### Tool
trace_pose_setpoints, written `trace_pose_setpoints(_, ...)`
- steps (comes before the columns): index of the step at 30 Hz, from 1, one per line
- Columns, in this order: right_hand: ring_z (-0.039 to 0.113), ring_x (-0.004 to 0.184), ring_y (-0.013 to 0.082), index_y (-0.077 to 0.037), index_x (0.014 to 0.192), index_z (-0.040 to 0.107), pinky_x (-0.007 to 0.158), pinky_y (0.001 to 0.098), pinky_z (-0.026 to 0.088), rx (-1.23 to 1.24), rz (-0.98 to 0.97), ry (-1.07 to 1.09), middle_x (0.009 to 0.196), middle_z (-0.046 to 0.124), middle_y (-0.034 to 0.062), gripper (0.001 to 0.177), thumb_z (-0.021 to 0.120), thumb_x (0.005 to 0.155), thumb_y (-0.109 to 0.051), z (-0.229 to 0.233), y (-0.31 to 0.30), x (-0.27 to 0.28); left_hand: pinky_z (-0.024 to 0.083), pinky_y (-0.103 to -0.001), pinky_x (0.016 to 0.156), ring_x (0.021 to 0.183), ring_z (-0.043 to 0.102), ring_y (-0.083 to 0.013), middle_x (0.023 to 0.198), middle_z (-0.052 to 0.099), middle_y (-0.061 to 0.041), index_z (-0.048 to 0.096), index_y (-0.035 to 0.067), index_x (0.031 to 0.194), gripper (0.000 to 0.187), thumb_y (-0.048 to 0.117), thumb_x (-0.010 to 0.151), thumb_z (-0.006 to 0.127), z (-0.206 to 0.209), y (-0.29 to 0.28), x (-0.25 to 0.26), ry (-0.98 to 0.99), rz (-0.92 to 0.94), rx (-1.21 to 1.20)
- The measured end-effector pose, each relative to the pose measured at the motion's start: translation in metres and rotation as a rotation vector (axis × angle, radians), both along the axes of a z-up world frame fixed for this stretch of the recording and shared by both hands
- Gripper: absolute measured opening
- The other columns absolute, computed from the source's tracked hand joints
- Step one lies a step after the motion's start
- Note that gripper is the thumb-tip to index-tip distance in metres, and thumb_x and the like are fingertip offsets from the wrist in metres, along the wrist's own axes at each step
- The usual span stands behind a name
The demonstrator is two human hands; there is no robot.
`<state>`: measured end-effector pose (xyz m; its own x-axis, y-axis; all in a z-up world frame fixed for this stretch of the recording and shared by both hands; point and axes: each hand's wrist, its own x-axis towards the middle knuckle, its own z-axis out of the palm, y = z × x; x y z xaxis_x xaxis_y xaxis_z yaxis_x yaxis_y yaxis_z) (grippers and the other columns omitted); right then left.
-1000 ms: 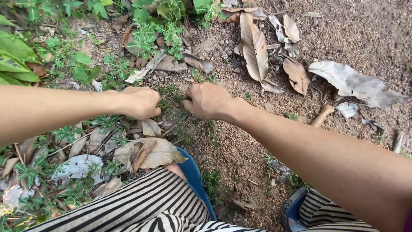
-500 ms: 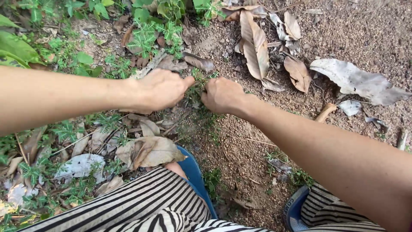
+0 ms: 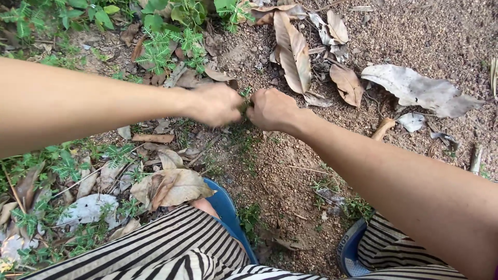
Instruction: The person manually picks weeds and small plants from the soil in a garden area.
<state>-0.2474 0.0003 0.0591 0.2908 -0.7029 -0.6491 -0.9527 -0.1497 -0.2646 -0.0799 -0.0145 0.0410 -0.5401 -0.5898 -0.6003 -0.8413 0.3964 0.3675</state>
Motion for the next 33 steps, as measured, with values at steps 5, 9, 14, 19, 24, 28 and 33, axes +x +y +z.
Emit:
trace_pose_setpoints(5, 0.074, 0.093, 0.0310, -0.003, 0.106, 0.069, 0.092, 0.0484, 0.058, 0.021, 0.015, 0.007, 0.102, 0.074, 0.0214, 0.038, 0.048, 0.102, -0.034, -0.009, -0.003, -0.002, 0.059, -0.049, 0.071, 0.079, 0.073, -0.0332, 0.085, 0.072, -0.018, 0.064, -0.001, 0.110, 0.026, 0.017, 0.093, 0.054, 0.025, 0.020, 0.016, -0.046, -0.257, -0.079)
trace_pose_setpoints(9, 0.072, 0.091, 0.0304, -0.004, 0.108, 0.068, 0.090, 0.0485, 0.057, -0.016, 0.035, -0.031, 0.099, 0.072, 0.0208, 0.036, 0.048, 0.101, -0.033, -0.018, 0.003, 0.004, 0.059, -0.041, 0.058, 0.069, 0.074, -0.0280, 0.081, 0.075, -0.016, 0.037, -0.012, 0.147, 0.056, 0.011, 0.098, 0.051, 0.012, -0.017, 0.039, -0.370, -0.373, -0.429)
trace_pose_setpoints(14, 0.073, 0.086, 0.0284, -0.003, 0.109, 0.067, 0.085, 0.0477, 0.060, -0.005, 0.044, -0.050, 0.095, 0.072, 0.0199, 0.037, 0.044, 0.103, -0.032, -0.013, 0.003, 0.010, 0.060, -0.044, 0.065, 0.076, 0.076, -0.0266, 0.091, 0.075, -0.018, 0.052, -0.011, 0.131, 0.045, 0.017, 0.096, 0.056, -0.024, -0.048, 0.063, -0.488, -0.274, -0.531)
trace_pose_setpoints(19, 0.071, 0.077, 0.0250, -0.003, 0.105, 0.066, 0.076, 0.0446, 0.062, 0.028, 0.040, -0.032, 0.088, 0.071, 0.0167, 0.038, 0.042, 0.105, -0.032, -0.008, 0.006, 0.012, 0.061, -0.044, 0.070, 0.083, 0.076, -0.0274, 0.096, 0.077, -0.019, 0.072, -0.002, 0.109, 0.028, 0.018, 0.096, 0.058, -0.034, -0.058, 0.077, -0.415, -0.099, -0.389)
trace_pose_setpoints(24, 0.069, 0.071, 0.0216, -0.004, 0.101, 0.066, 0.070, 0.0421, 0.063, 0.035, 0.039, -0.048, 0.082, 0.069, 0.0133, 0.037, 0.042, 0.104, -0.032, -0.017, 0.003, 0.013, 0.054, -0.047, 0.079, 0.095, 0.068, -0.0344, 0.101, 0.072, -0.016, 0.075, 0.013, 0.100, 0.033, 0.042, 0.088, 0.069, -0.032, -0.069, 0.072, -0.274, 0.299, -0.320)
trace_pose_setpoints(28, 0.070, 0.072, 0.0234, -0.003, 0.103, 0.065, 0.071, 0.0434, 0.063, 0.033, 0.027, -0.064, 0.083, 0.068, 0.0148, 0.037, 0.043, 0.104, -0.033, -0.015, 0.000, 0.014, 0.061, -0.049, 0.070, 0.086, 0.076, -0.0325, 0.093, 0.076, -0.017, 0.075, 0.003, 0.096, 0.038, 0.037, 0.099, 0.059, -0.042, -0.066, 0.073, -0.308, 0.259, -0.180)
trace_pose_setpoints(33, 0.072, 0.083, 0.0345, -0.002, 0.098, 0.072, 0.083, 0.0500, 0.058, -0.063, 0.025, -0.167, 0.089, 0.073, 0.0228, 0.037, 0.053, 0.098, -0.033, -0.043, -0.002, -0.005, 0.058, -0.050, 0.072, 0.075, 0.072, -0.0362, 0.079, 0.072, -0.019, 0.074, 0.007, 0.091, 0.028, 0.032, 0.084, 0.064, 0.029, 0.018, 0.024, 0.106, -0.101, -0.031)
